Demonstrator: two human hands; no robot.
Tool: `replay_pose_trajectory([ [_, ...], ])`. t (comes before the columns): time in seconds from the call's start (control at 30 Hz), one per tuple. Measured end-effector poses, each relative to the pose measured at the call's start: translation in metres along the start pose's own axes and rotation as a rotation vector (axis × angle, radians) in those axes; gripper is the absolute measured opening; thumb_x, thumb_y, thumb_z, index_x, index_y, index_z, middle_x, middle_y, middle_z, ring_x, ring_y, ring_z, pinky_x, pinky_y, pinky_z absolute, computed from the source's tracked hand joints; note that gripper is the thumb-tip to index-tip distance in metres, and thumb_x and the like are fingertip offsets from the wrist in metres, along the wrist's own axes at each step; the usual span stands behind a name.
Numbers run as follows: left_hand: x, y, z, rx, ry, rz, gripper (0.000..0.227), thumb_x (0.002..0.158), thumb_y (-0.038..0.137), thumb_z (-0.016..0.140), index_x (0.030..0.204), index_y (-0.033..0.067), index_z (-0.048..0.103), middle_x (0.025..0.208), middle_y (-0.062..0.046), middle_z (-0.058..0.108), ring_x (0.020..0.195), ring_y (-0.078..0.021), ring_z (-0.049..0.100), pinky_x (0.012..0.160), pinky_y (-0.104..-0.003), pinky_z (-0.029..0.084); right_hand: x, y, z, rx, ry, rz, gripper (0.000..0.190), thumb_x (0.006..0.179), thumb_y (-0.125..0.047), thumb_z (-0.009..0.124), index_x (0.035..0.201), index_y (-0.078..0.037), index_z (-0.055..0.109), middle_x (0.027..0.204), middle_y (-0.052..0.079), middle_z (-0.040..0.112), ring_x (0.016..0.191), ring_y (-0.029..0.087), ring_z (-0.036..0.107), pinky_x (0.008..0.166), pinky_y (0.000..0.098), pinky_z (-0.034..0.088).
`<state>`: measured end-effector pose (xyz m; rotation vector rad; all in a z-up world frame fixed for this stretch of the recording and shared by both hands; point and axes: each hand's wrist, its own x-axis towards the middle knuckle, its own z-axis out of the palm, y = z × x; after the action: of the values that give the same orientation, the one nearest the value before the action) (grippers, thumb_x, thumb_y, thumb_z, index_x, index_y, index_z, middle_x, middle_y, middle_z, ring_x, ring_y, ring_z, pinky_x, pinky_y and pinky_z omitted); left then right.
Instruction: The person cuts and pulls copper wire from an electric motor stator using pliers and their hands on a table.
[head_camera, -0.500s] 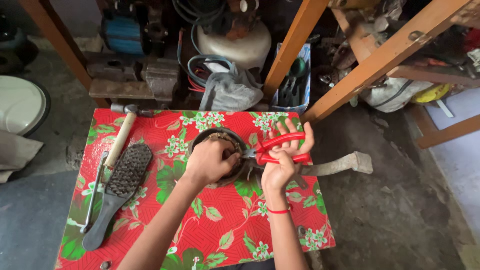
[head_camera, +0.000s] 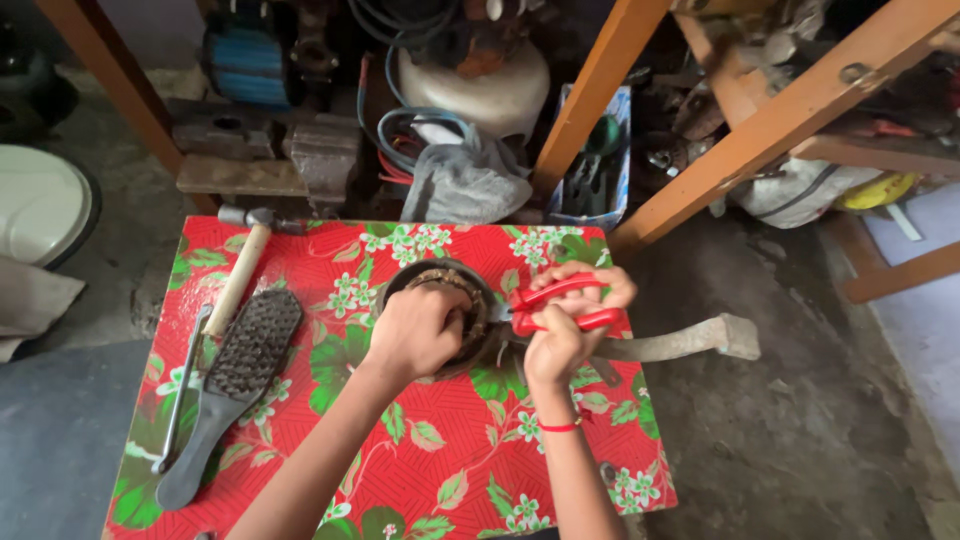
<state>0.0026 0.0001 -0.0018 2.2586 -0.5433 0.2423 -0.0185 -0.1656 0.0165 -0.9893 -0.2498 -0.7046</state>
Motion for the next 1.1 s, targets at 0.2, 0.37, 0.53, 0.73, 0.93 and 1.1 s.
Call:
replay_pose_trajectory([
  [0.2,-0.003,-0.002,0.004,0.019,0.006,0.004,0.023,0.078,0.017,0.057,0.087,0.0075,0.076,0.086,-0.020,0.073,0.085,-0.0394,0.070,0.083,-0.051,0.053,-0.003,0.004,-0.006,-0.069,0.056,-0.048,0.058,0.069,0.013,0.041,0.121,-0.012,0.037,0.103,0.016,0.051,0.087,0.025,0.056,0.087,0.0430,0.055],
  [0.37,-0.003,-0.003,0.003,0.021,-0.005,0.006,0.023,0.078,0.017,0.058,0.086,0.0069,0.076,0.086,-0.020,0.073,0.082,-0.0398,0.069,0.081,-0.051,0.054,-0.002,0.012,0.001,-0.110,0.014,-0.180,0.054,0.070,0.012,0.040,0.118,-0.012,0.038,0.097,0.015,0.050,0.078,0.023,0.051,0.078,0.0394,0.053],
  [0.53,-0.004,-0.003,0.004,0.015,0.015,0.026,0.022,0.077,0.016,0.058,0.085,0.0063,0.076,0.083,-0.021,0.072,0.080,-0.0405,0.069,0.078,-0.052,0.053,0.001,0.016,0.006,-0.041,0.081,-0.174,0.056,0.066,0.011,0.037,0.117,-0.011,0.039,0.094,0.014,0.050,0.076,0.022,0.050,0.072,0.0371,0.052],
  [0.73,-0.005,-0.006,0.005,0.006,0.038,0.067,0.022,0.076,0.016,0.059,0.086,0.0053,0.075,0.084,-0.021,0.072,0.080,-0.0404,0.069,0.078,-0.051,0.053,-0.001,0.018,0.005,-0.005,0.179,-0.160,0.060,0.062,0.015,0.038,0.115,-0.012,0.040,0.093,0.013,0.050,0.073,0.022,0.048,0.068,0.0354,0.049],
  [0.93,-0.007,-0.008,0.004,0.002,0.024,0.045,0.024,0.071,0.018,0.061,0.086,0.0056,0.075,0.083,-0.021,0.071,0.079,-0.0398,0.069,0.077,-0.051,0.054,-0.001,0.022,0.004,-0.018,0.137,-0.159,0.061,0.063,0.015,0.038,0.117,-0.012,0.040,0.094,0.013,0.049,0.075,0.022,0.049,0.070,0.0363,0.049],
  [1.1,-0.005,-0.008,0.002,0.017,-0.008,0.042,0.022,0.070,0.019,0.061,0.082,0.0054,0.074,0.080,-0.020,0.070,0.077,-0.0394,0.068,0.074,-0.051,0.053,-0.006,0.015,-0.001,-0.153,-0.003,-0.153,0.055,0.076,0.013,0.039,0.124,-0.012,0.040,0.101,0.016,0.052,0.084,0.026,0.056,0.085,0.0411,0.054],
])
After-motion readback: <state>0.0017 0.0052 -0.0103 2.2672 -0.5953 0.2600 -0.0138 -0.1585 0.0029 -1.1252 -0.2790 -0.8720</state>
